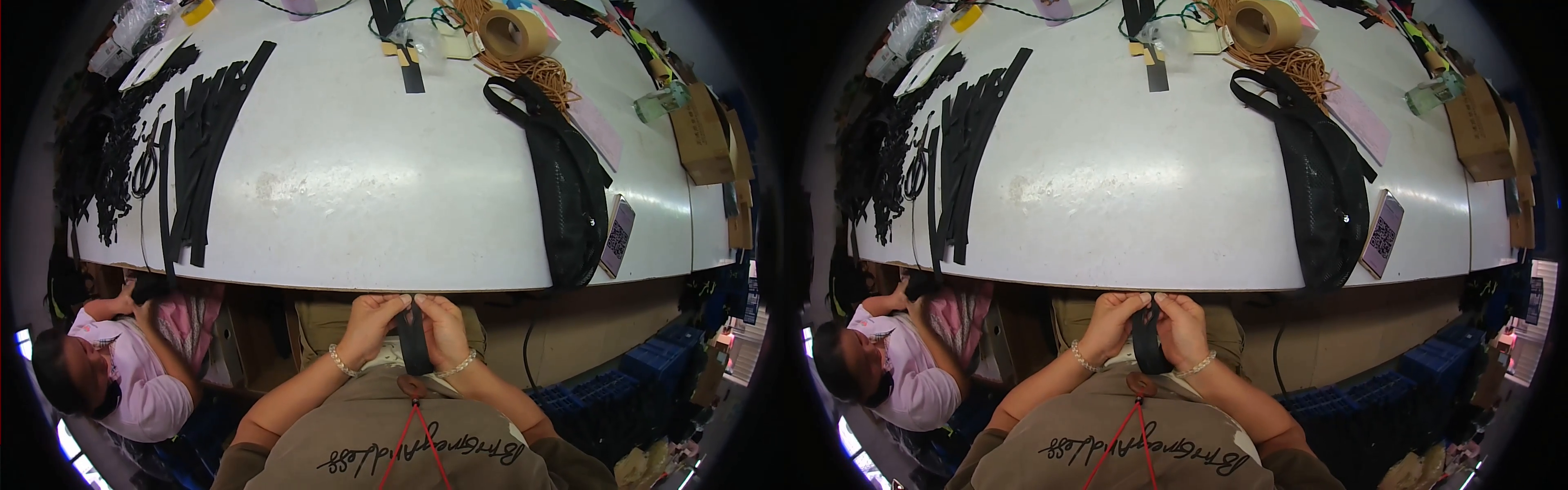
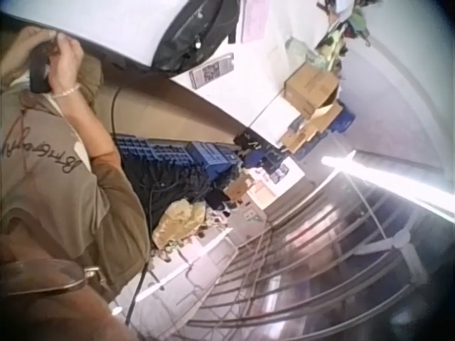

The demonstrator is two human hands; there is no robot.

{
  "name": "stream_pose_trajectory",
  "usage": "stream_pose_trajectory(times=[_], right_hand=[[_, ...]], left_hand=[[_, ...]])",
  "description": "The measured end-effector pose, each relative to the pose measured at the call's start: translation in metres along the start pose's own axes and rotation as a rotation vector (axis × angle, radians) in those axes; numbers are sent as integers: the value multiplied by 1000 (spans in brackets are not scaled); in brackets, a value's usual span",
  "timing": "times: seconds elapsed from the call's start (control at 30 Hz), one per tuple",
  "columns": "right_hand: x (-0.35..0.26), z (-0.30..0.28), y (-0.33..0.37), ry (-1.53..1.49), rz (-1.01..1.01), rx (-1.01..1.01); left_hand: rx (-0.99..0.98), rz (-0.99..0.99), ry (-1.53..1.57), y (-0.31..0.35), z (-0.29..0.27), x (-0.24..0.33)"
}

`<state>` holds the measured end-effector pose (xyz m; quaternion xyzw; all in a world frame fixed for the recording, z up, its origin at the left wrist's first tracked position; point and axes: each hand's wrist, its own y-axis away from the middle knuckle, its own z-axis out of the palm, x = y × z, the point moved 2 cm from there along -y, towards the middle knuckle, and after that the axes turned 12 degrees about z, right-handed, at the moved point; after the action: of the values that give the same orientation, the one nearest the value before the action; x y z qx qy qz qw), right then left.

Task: Manually assembling zipper sliders onto black fabric straps at a manufacturing workbench.

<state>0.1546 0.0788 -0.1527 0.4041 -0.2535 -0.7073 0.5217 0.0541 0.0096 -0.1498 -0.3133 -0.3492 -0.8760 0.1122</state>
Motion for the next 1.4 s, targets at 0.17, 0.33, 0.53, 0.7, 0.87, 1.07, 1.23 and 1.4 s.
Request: stream_pose_trajectory(times=[0.17, 0.33, 0.53, 0.7, 0.87, 1.07, 1.23, 1.4], right_hand=[[2, 4, 2, -15, 17, 27], [-7, 1, 5, 12, 68, -46], [-34, 21, 50, 282, -63, -294], [-51, 45, 72, 452, -465, -502], [-58, 53, 79, 673, -830, -545], [-61, 57, 84, 696, -843, -529], [-65, 63, 83, 712, -838, -512], [-71, 73, 83, 806, -894, -491]], left_hand=[[-30, 25, -159, -2, -4, 4], [-60, -32, -119, 4, -2, 8], [-146, 369, -338, 47, 22, 42], [-225, 777, -515, 68, 45, 77], [-305, 949, -628, 77, 48, 88], [-337, 1088, -689, 75, 50, 95], [-291, 1075, -653, 75, 55, 102], [-319, 989, -720, 70, 58, 113]])
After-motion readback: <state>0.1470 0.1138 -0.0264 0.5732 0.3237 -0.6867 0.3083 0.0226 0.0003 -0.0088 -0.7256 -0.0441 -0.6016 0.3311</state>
